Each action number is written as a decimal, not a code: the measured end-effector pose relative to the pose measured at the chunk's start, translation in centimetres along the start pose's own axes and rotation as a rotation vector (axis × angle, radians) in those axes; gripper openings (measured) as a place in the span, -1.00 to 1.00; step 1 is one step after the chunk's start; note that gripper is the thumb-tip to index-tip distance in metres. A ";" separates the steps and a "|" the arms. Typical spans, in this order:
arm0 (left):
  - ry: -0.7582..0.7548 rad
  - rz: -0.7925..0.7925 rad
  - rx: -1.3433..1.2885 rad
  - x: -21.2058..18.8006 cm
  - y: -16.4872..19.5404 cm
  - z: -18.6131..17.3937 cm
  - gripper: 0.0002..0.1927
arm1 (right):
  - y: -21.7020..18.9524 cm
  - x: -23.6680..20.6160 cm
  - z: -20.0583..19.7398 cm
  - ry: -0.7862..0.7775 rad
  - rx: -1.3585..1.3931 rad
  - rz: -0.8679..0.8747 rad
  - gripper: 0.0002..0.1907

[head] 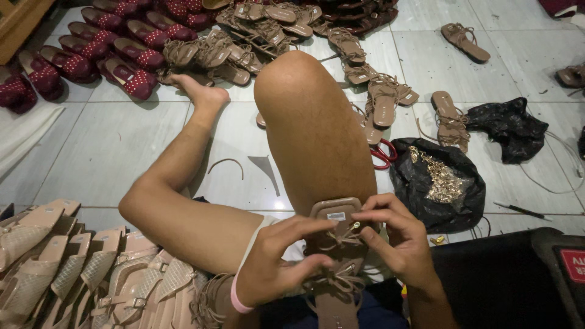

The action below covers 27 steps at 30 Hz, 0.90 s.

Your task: The person sits on the floor and attaches small metal hardware to the straps of a beige strappy sandal. They repeatedly pick up the hardware, thread it through the strap, and secure it by hand.

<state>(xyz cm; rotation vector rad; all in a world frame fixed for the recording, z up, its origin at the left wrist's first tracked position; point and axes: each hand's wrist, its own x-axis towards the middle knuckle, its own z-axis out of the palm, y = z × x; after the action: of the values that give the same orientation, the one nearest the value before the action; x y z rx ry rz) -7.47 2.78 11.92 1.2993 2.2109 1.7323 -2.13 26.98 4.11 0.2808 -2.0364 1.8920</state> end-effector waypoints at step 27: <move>0.078 -0.253 0.012 1.6 1.3 2.8 -0.73 | 0.8 -0.6 0.8 0.065 -0.056 0.011 -0.85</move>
<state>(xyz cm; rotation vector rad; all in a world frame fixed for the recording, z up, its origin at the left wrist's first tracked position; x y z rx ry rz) -6.36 6.02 12.62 0.9197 2.3113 1.7028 -1.98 26.26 3.07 0.1914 -2.0479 1.8224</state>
